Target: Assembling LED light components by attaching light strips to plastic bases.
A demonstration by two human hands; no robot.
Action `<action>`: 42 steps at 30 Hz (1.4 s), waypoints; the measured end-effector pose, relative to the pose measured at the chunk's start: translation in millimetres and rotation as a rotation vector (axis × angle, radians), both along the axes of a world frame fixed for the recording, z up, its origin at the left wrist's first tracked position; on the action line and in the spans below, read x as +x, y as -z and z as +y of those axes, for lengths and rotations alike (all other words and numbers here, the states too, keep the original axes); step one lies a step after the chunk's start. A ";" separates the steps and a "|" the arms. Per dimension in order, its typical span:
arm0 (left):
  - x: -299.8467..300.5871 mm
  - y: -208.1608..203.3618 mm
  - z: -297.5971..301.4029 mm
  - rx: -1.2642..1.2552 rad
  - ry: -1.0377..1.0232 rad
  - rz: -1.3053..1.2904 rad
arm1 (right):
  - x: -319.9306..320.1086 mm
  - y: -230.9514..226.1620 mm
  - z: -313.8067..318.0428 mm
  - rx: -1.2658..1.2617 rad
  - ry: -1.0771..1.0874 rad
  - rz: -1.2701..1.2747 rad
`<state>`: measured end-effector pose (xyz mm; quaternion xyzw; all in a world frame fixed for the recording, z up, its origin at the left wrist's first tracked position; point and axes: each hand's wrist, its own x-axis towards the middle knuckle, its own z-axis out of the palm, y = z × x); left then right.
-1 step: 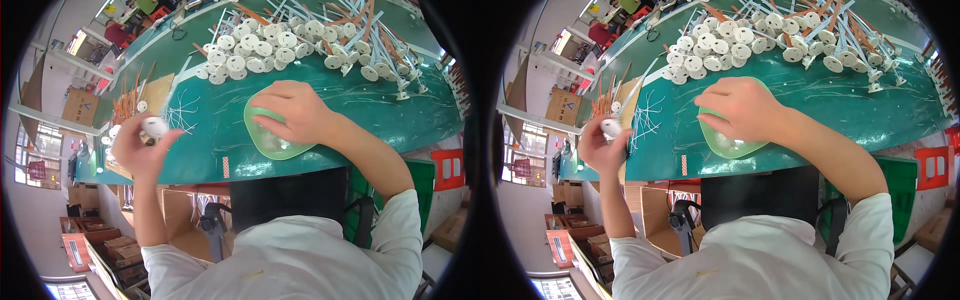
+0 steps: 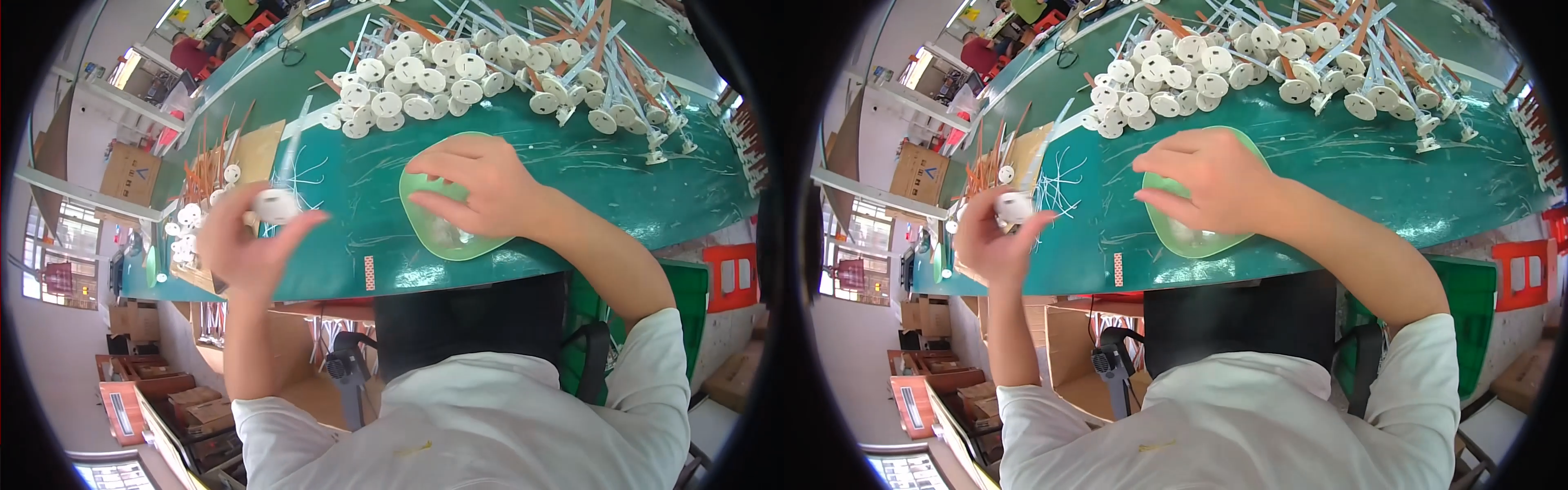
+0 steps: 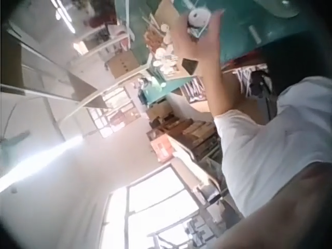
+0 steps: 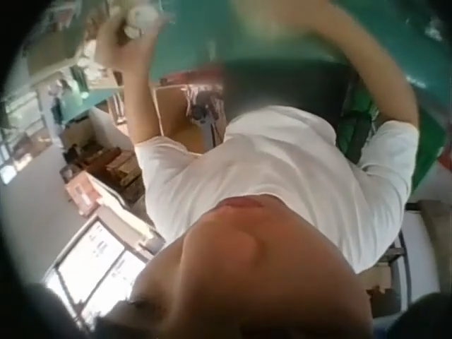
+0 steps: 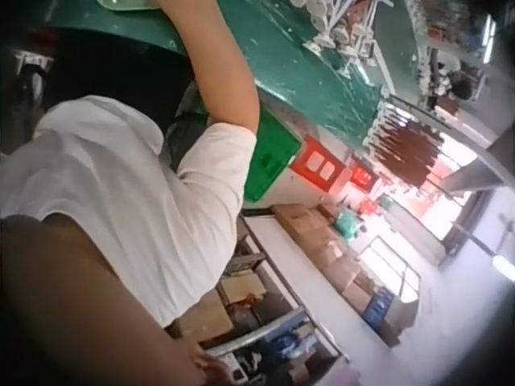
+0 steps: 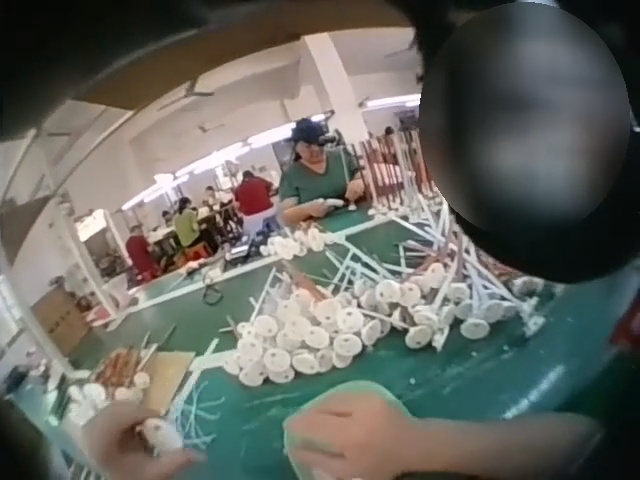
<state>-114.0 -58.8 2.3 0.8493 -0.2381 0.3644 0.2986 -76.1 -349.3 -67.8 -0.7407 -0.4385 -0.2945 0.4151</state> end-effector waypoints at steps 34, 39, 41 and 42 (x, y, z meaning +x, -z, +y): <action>58.9 81.8 -69.5 -0.744 1.030 0.841 | 17.3 -8.0 0.2 0.059 0.028 -0.402; 56.0 82.9 -73.1 -0.736 1.020 0.852 | 8.6 -2.0 2.2 0.082 0.107 -0.281; 57.3 84.1 -69.9 -0.668 0.959 0.808 | 8.8 0.1 2.1 0.084 0.107 -0.278; 58.1 84.2 -70.1 -0.664 0.960 0.811 | 9.7 0.1 2.3 0.085 0.101 -0.277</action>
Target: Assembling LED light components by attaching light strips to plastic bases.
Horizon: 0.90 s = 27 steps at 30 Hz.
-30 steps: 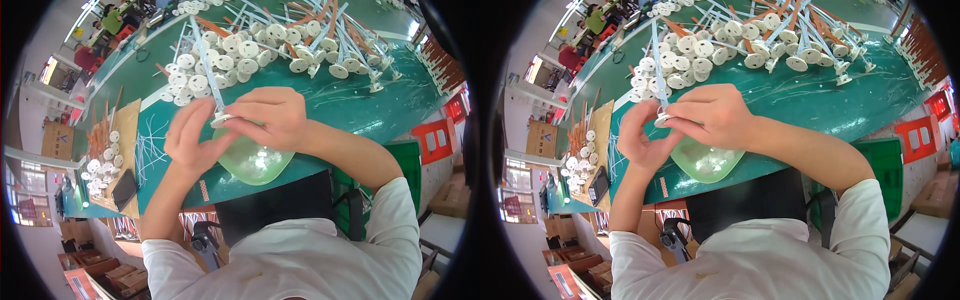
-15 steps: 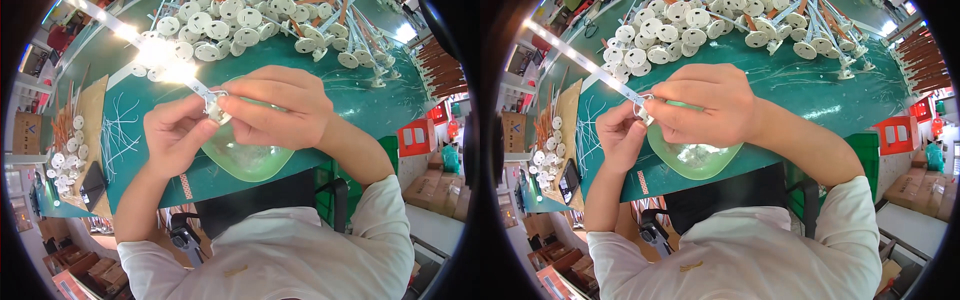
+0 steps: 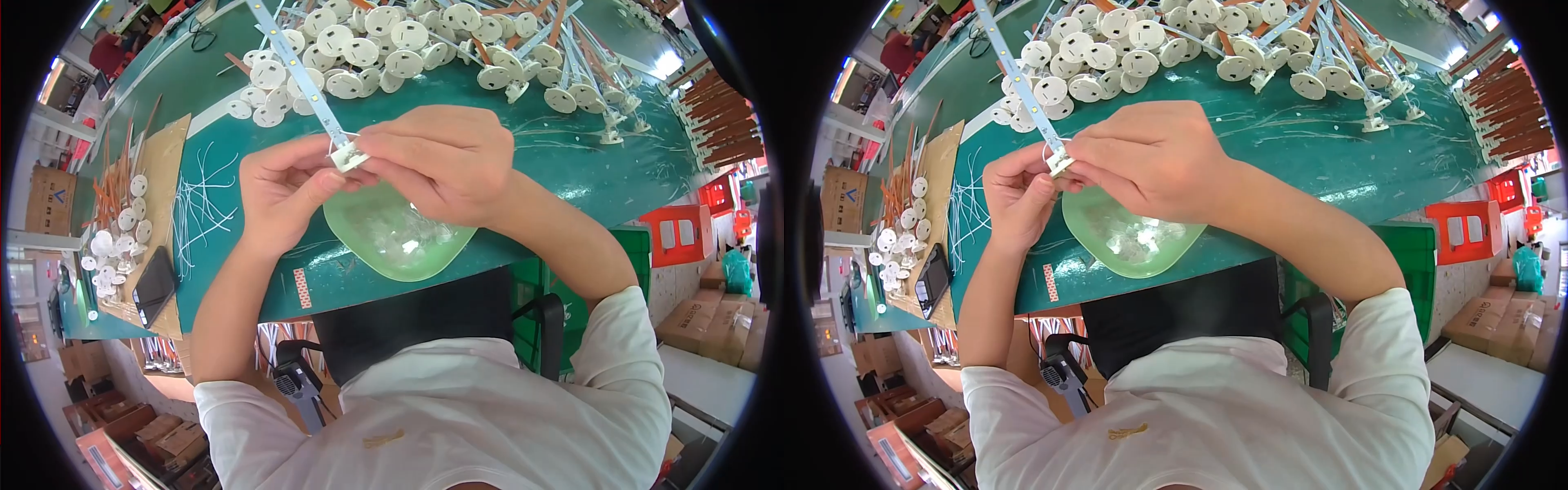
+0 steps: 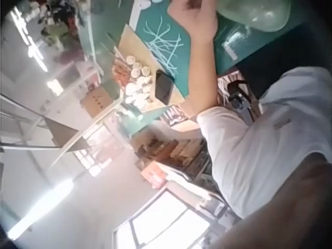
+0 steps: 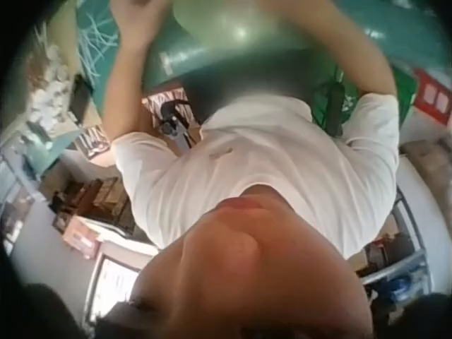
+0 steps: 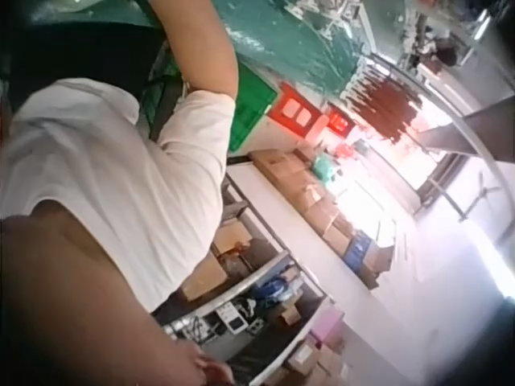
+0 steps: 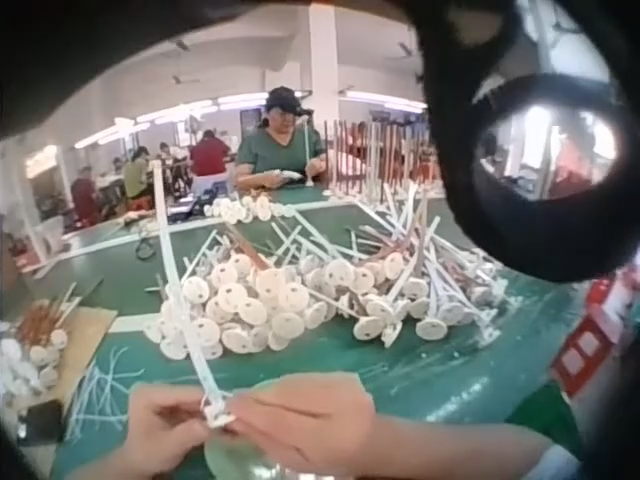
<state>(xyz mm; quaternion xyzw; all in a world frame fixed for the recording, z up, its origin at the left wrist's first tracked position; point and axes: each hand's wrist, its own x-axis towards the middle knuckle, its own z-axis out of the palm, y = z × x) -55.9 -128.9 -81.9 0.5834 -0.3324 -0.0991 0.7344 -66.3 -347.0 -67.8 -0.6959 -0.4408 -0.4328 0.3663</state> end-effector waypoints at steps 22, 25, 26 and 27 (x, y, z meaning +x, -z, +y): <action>10.2 -4.7 1.2 -0.069 -0.057 -0.045 | 9.3 -3.3 -26.1 -0.461 0.534 0.665; 9.0 -5.8 2.9 -0.065 -0.075 -0.021 | 9.7 1.7 -25.1 -0.467 0.573 0.596; 8.5 -5.9 3.4 -0.064 -0.077 -0.020 | 8.4 0.4 -25.2 -0.467 0.570 0.596; 9.0 -5.3 3.2 -0.060 -0.082 -0.018 | 6.4 -1.8 -25.7 -0.432 0.483 0.454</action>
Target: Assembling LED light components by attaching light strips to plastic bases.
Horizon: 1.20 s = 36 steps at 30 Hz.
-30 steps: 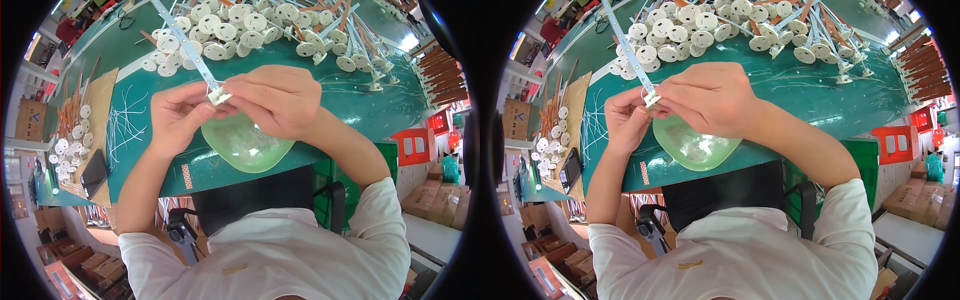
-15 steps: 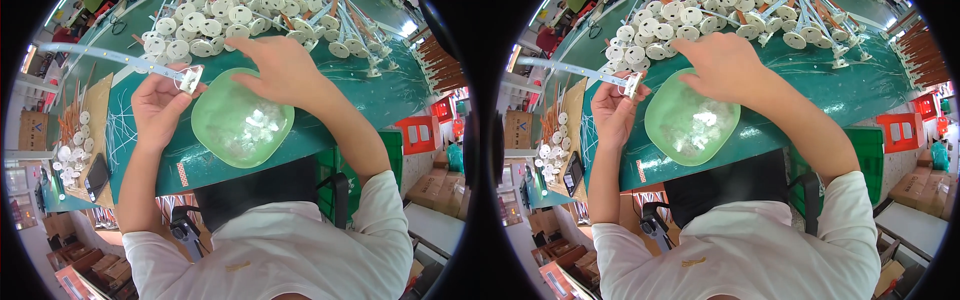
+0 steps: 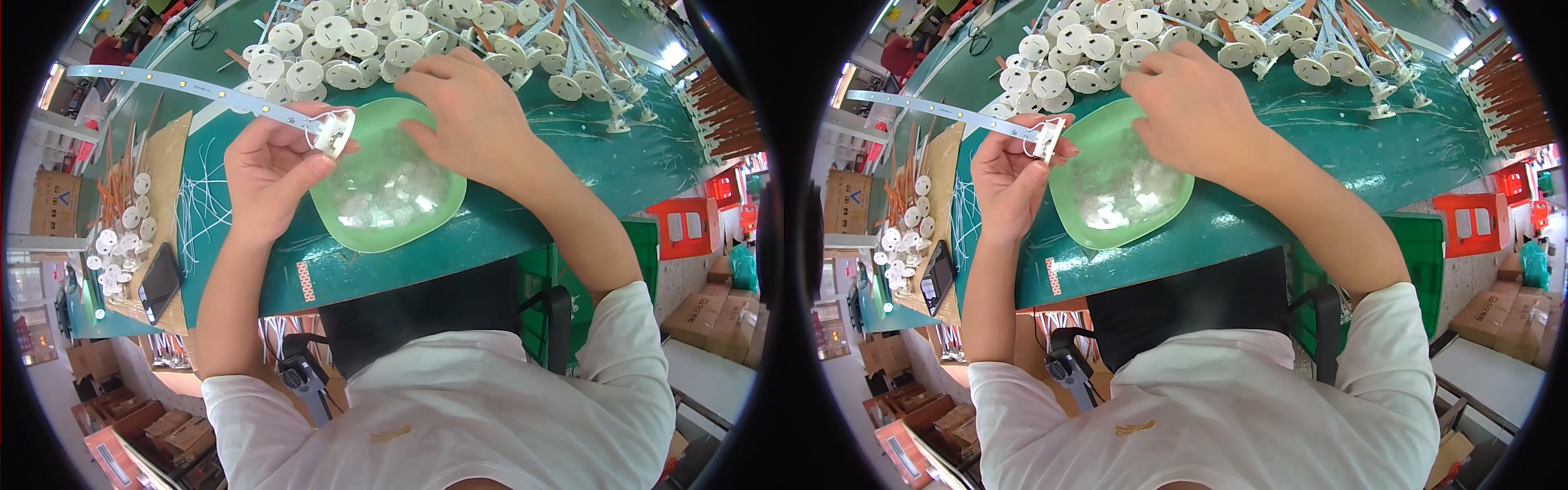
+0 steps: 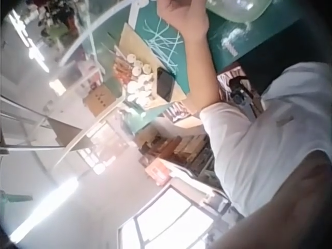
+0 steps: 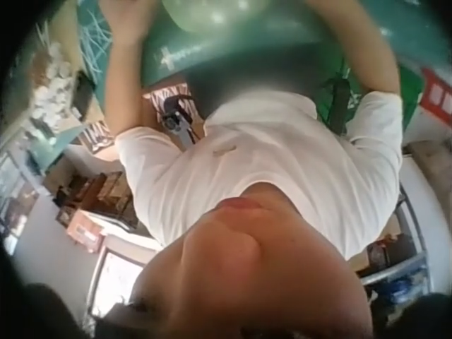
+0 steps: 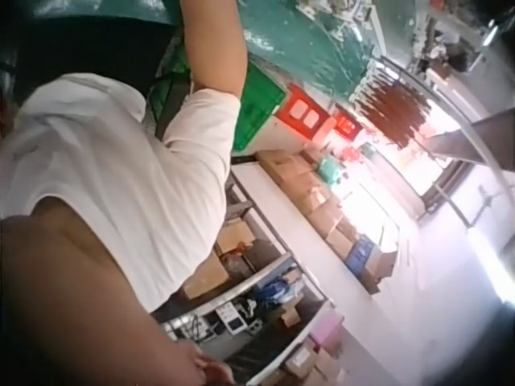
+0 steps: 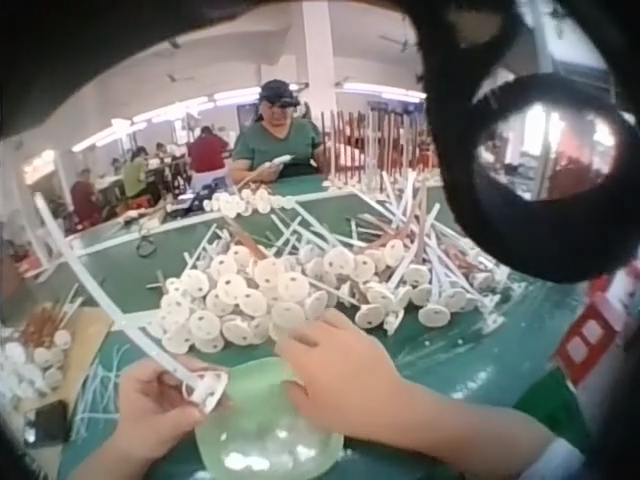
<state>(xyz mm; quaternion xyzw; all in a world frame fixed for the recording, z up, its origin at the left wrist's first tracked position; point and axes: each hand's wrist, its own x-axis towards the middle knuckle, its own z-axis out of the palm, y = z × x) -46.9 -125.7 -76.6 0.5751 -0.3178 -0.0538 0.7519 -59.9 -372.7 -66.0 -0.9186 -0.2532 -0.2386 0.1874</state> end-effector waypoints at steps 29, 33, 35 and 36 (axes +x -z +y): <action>-11.1 -1.8 -9.1 -0.113 -0.006 0.200 | -19.8 -7.2 23.0 0.727 -0.448 0.273; -12.6 -2.1 -10.5 -0.122 0.024 0.184 | -18.9 -3.8 25.1 0.796 -0.427 0.225; -13.8 -1.7 -11.1 -0.130 0.000 0.185 | -18.0 -2.1 24.6 0.760 -0.419 0.137; -14.2 -1.5 -11.4 -0.121 0.005 0.186 | -17.4 -1.4 23.9 0.658 -0.418 0.009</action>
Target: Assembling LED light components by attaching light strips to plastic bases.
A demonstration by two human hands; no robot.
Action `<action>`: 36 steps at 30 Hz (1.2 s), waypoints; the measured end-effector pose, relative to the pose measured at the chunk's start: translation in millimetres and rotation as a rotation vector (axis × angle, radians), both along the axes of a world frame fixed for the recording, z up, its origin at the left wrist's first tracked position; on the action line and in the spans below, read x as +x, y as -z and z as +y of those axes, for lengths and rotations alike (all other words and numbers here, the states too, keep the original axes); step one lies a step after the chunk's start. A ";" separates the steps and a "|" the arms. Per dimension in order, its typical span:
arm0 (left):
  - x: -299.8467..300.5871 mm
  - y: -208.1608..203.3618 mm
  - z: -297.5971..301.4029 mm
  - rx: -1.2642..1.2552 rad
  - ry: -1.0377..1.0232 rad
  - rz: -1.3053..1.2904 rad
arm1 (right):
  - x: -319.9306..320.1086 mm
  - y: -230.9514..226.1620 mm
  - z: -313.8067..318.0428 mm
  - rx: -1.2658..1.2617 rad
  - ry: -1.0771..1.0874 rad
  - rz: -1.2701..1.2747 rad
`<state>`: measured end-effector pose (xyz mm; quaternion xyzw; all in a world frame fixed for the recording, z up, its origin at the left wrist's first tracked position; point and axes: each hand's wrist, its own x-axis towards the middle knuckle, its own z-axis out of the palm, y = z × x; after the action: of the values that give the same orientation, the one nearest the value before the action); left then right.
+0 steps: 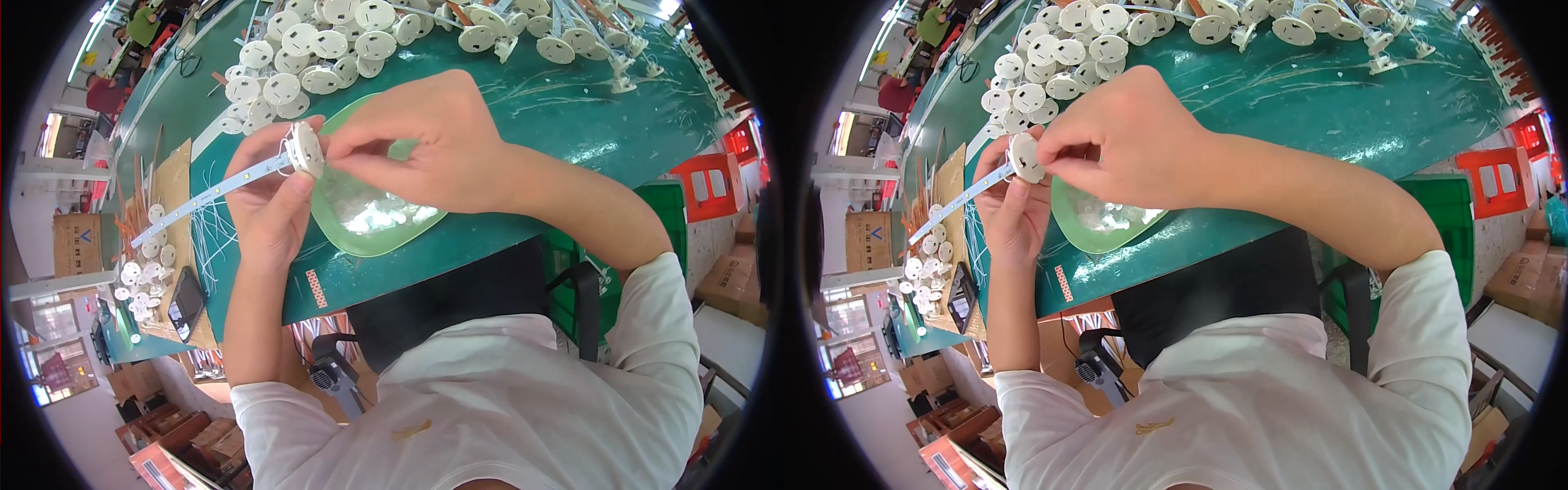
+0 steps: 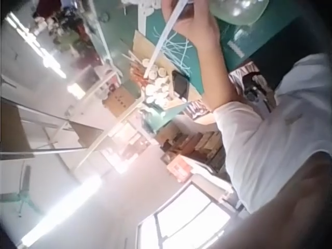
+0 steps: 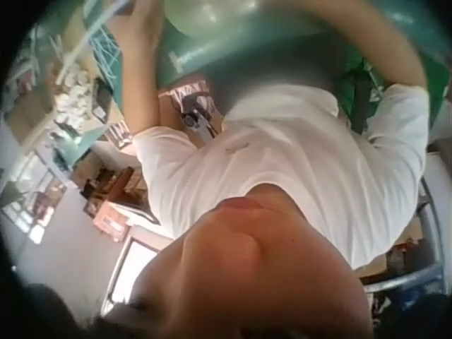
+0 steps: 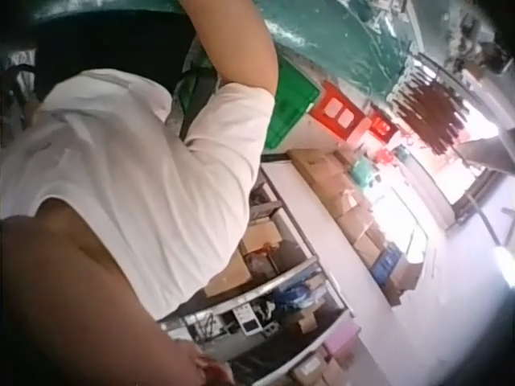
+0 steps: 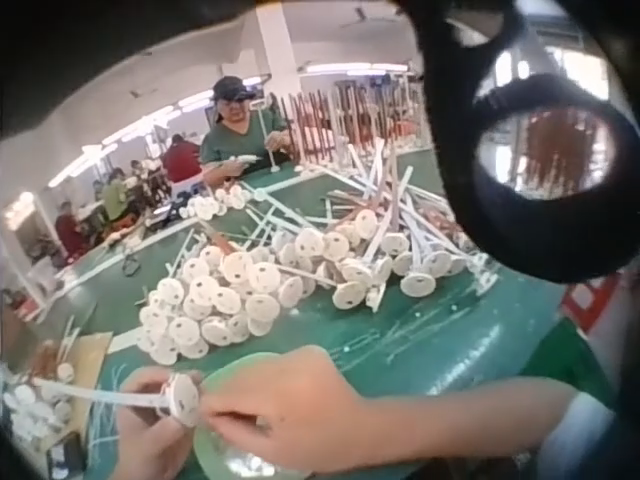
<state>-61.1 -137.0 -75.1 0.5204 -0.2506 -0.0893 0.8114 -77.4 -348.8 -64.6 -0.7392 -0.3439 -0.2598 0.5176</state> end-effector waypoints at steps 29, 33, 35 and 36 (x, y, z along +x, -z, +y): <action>1.0 1.4 5.2 -0.030 0.116 0.033 | 2.2 3.3 -3.8 -0.148 -0.004 -0.420; -2.5 4.3 0.3 -0.018 0.026 -0.030 | -1.5 3.0 -0.5 -0.184 0.093 -0.440; -4.9 4.2 -1.4 0.084 -0.084 -0.112 | -2.6 3.7 -0.1 -0.188 0.115 -0.452; -6.1 3.9 -2.5 0.083 -0.085 -0.113 | -3.6 3.8 0.6 -0.185 0.108 -0.451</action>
<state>-67.2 -139.6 -78.9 0.5682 -0.2698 -0.0353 0.7766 -81.0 -348.2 -68.4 -0.7241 -0.4331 -0.4128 0.3431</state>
